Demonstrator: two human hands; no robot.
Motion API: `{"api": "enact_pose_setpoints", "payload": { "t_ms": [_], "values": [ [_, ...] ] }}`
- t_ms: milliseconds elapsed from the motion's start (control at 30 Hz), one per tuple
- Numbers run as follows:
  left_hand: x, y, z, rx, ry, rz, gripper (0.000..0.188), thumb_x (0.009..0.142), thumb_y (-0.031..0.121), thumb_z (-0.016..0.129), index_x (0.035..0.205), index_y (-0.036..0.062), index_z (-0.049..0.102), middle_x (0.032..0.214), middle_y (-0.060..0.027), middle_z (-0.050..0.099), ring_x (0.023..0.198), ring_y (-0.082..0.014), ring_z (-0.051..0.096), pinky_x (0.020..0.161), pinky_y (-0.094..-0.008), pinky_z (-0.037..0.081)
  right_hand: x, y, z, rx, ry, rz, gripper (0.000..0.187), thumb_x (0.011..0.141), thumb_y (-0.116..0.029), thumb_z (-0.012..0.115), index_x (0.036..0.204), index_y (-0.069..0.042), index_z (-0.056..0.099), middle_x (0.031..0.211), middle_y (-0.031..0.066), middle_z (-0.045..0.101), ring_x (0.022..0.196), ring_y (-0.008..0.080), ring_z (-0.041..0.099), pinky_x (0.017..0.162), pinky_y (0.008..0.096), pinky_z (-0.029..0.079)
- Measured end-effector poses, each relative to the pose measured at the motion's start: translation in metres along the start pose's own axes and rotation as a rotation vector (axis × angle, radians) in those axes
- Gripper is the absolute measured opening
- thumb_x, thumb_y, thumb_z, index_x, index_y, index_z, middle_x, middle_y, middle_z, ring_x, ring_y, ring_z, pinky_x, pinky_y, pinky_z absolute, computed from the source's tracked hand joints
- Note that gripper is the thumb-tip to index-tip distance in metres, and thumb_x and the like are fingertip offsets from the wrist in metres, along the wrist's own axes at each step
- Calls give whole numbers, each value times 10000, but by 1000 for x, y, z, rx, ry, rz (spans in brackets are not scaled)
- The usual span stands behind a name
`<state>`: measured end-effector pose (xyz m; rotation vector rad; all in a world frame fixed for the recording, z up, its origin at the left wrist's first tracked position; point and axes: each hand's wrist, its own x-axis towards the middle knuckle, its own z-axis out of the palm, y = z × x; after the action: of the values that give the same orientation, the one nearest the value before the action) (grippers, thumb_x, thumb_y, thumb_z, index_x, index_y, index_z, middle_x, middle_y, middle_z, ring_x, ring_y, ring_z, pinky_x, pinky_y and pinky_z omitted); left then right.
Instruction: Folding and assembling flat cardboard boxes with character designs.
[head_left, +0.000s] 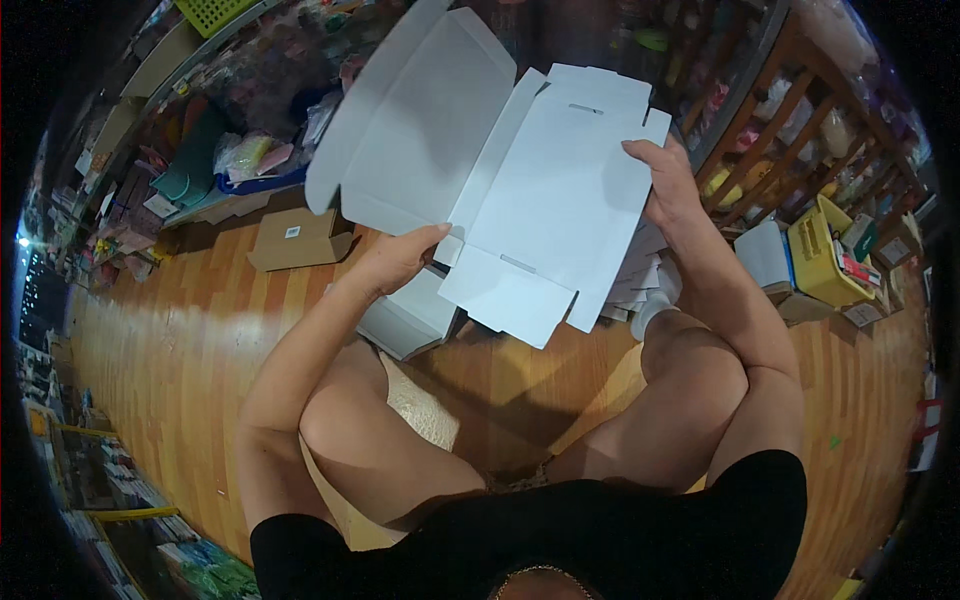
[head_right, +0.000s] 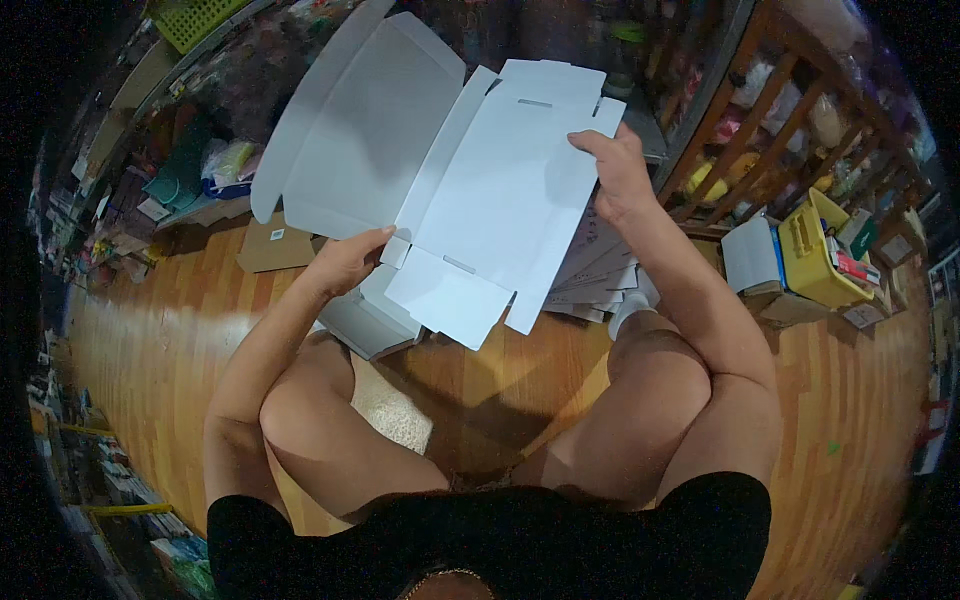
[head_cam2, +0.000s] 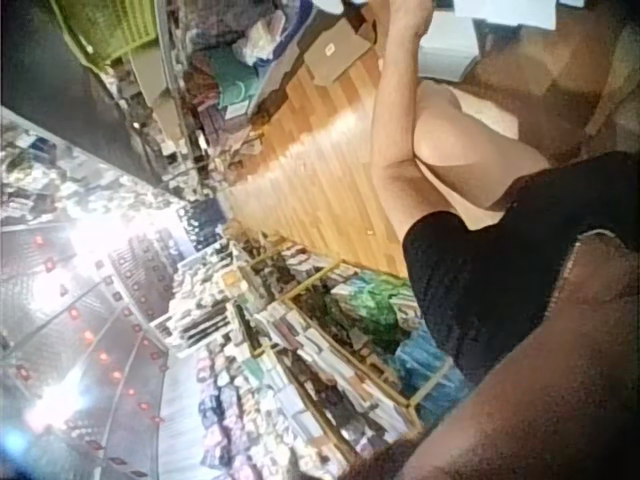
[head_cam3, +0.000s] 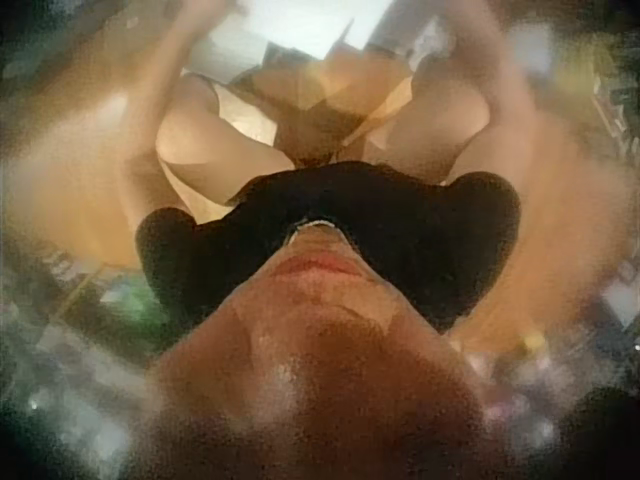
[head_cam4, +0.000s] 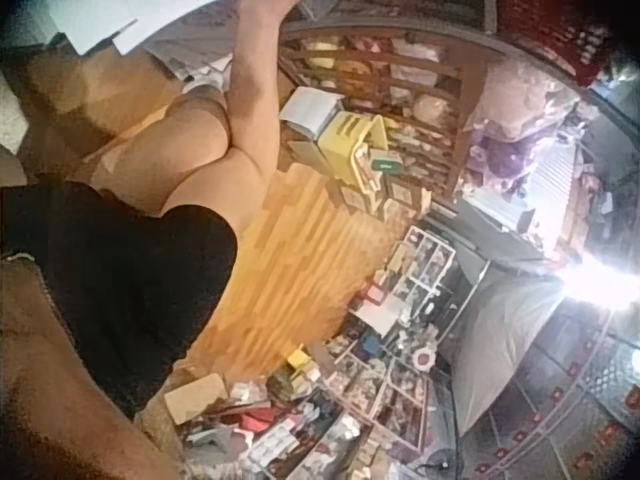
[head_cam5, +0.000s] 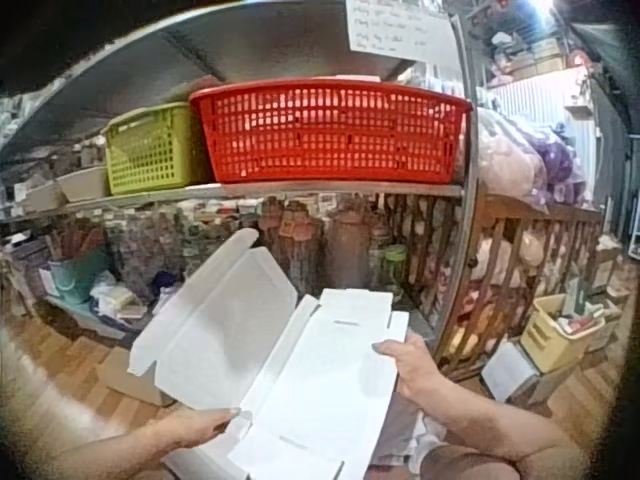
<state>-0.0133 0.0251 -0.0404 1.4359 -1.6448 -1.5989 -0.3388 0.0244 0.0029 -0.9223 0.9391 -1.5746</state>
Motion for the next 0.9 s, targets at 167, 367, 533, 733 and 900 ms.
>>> {"api": "enact_pose_setpoints", "payload": {
  "t_ms": [167, 367, 533, 733, 900],
  "values": [
    [-5, -2, 6, 405, 162, 60, 373, 859, 280, 502, 1047, -39, 555, 1052, -136, 587, 1005, -233, 520, 888, -302, 379, -4, 14, 6, -53, 17, -5, 342, 757, 9, 522, 1094, 34, 473, 1009, 118, 565, 906, 216, 569, 804, 326, 462],
    [-10, 19, 16, 473, 121, 327, 504, 822, 64, 405, 1320, 36, 329, 1322, -201, 383, 1214, -354, 370, 1017, -345, 270, -7, 16, 7, -39, -27, -28, 328, 742, 13, 535, 1066, 35, 487, 995, 113, 571, 892, 203, 563, 788, 324, 444],
    [-9, 24, 15, 509, 58, 606, 658, 763, -84, 366, 1386, 76, 227, 1419, -163, 244, 1317, -282, 220, 1062, -333, 181, -5, 15, 5, -41, -33, -23, 322, 739, 13, 531, 1059, 32, 500, 979, 107, 582, 889, 197, 563, 791, 323, 438],
    [3, 25, 18, 5, 31, 591, 646, 786, -29, 480, 1380, 96, 257, 1209, -196, 445, 1142, -292, 448, 973, -323, 325, -2, 8, -2, -7, -55, -36, 329, 760, -8, 507, 1086, 24, 482, 968, 93, 574, 890, 183, 568, 755, 336, 490],
    [-12, 29, 18, 694, 251, 610, 593, 823, 96, 505, 1369, 209, 303, 1087, -201, 464, 1029, -307, 498, 899, -348, 387, 1, 13, -6, -40, 29, 66, 326, 781, -8, 489, 1106, -31, 498, 912, 96, 601, 787, 193, 600, 568, 361, 522]
  ]
}}
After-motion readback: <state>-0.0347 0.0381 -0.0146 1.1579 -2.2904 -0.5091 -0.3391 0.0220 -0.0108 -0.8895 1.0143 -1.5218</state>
